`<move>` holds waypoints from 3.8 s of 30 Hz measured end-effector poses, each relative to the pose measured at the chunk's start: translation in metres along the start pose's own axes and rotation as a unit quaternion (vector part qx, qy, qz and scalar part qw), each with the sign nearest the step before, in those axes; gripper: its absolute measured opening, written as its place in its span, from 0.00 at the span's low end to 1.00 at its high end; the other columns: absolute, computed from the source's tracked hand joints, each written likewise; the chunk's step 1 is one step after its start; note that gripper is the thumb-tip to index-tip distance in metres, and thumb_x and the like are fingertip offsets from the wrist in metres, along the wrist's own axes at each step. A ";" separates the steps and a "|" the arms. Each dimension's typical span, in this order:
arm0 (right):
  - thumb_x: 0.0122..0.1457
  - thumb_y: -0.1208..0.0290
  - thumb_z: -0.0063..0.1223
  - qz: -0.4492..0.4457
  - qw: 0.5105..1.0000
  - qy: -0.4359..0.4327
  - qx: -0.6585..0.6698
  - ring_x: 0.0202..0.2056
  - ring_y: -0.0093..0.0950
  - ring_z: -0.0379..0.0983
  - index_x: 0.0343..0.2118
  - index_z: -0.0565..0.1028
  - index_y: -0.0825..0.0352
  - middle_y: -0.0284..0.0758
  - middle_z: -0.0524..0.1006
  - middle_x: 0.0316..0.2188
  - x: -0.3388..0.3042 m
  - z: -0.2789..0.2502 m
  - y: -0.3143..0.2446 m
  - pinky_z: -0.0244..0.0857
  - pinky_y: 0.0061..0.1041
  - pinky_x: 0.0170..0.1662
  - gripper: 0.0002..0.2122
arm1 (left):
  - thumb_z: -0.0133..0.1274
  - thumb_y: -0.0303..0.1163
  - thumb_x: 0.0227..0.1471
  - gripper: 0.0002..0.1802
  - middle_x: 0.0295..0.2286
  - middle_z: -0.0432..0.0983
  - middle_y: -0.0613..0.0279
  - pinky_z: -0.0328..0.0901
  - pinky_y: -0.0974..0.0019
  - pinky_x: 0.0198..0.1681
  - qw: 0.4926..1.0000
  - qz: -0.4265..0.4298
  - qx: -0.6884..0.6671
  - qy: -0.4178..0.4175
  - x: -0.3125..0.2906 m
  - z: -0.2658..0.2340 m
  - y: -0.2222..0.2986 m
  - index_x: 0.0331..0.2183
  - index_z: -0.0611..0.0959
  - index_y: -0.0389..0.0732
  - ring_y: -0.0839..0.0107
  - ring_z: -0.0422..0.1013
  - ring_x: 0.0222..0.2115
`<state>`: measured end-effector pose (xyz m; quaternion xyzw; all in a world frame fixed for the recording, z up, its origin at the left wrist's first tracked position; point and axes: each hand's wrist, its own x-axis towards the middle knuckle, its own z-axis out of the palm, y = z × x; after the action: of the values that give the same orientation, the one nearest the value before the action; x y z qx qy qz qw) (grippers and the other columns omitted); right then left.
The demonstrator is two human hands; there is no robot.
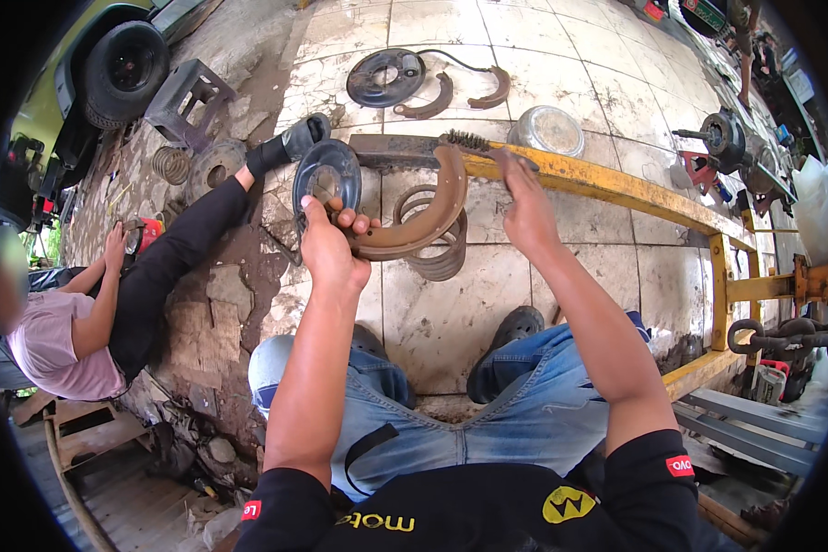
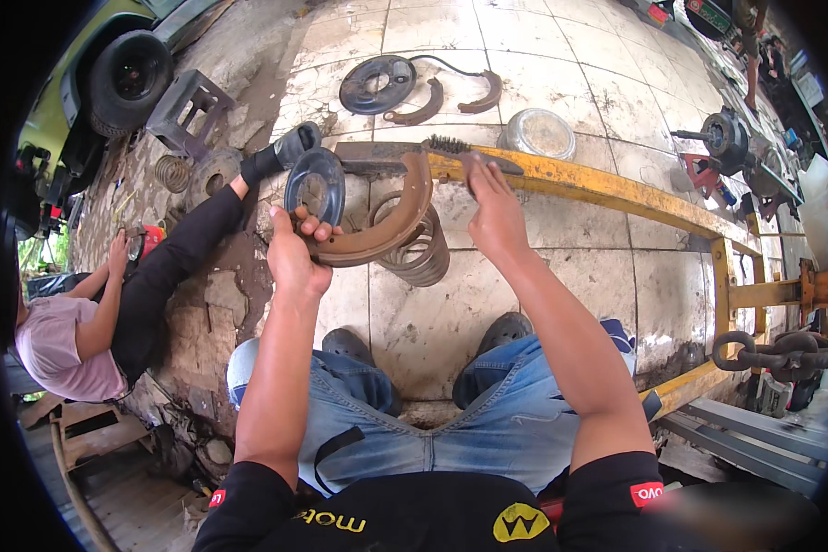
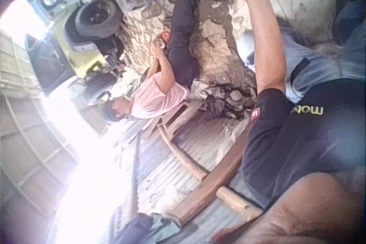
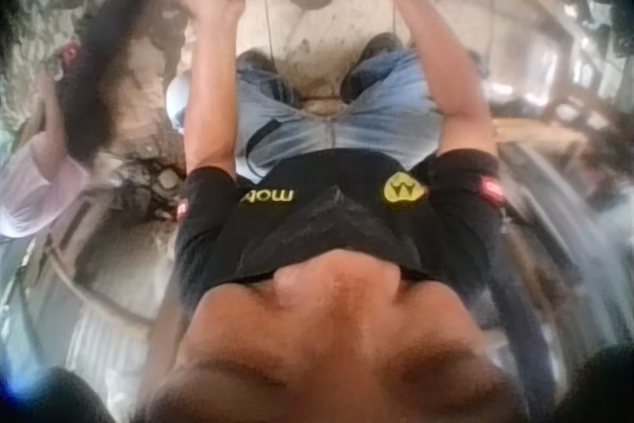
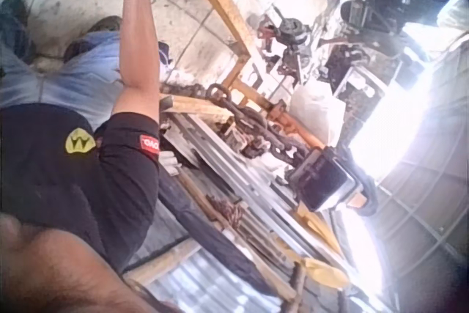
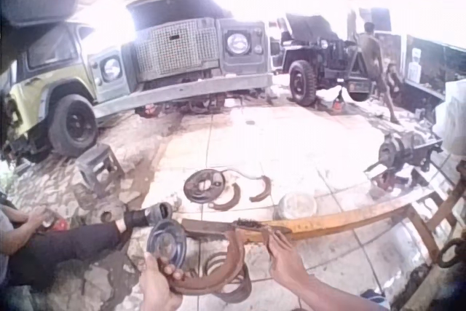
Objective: The person sits on the floor and uses a wire brush to scrub a curved metal spring component. They repeatedly rotate the part and brush its surfaces to remove rust or debris.
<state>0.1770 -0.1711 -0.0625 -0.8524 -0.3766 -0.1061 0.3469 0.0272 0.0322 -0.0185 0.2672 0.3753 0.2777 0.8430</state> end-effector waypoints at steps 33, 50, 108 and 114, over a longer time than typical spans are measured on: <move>0.52 0.86 0.40 -0.137 0.985 -0.095 -0.050 0.65 0.36 0.56 0.63 0.60 0.62 0.39 0.62 0.64 -0.018 0.020 -0.073 0.46 0.54 0.65 0.32 | 0.32 0.50 0.67 0.22 0.21 0.64 0.63 0.71 0.50 0.35 0.995 0.032 -0.075 0.056 0.000 0.009 -0.018 0.33 0.67 0.43 0.62 0.69 0.23; 0.52 0.83 0.45 -0.137 0.979 -0.126 -0.077 0.66 0.35 0.53 0.62 0.61 0.62 0.35 0.61 0.64 -0.010 0.008 -0.073 0.46 0.53 0.64 0.31 | 0.33 0.50 0.67 0.21 0.22 0.65 0.63 0.70 0.53 0.35 0.994 0.038 -0.092 0.041 0.003 0.007 -0.018 0.32 0.67 0.43 0.62 0.70 0.25; 0.58 0.82 0.39 -0.102 0.994 -0.002 -0.025 0.67 0.29 0.51 0.61 0.65 0.53 0.26 0.61 0.65 0.005 0.002 -0.036 0.48 0.44 0.67 0.27 | 0.33 0.55 0.65 0.24 0.18 0.61 0.70 0.69 0.53 0.37 1.000 0.014 -0.008 -0.008 -0.006 -0.001 0.002 0.31 0.69 0.45 0.71 0.62 0.20; 0.57 0.86 0.36 -0.161 0.980 -0.080 -0.085 0.67 0.28 0.52 0.60 0.66 0.52 0.25 0.62 0.64 -0.003 0.005 -0.019 0.46 0.45 0.67 0.29 | 0.34 0.55 0.65 0.24 0.18 0.61 0.70 0.69 0.53 0.35 1.000 -0.009 -0.001 -0.028 -0.008 0.004 0.011 0.32 0.70 0.44 0.71 0.62 0.20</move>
<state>0.1606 -0.1606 -0.0579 -0.8127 -0.5249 -0.1232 0.2207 0.0227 0.0338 -0.0053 0.2708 0.3534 0.2631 0.8559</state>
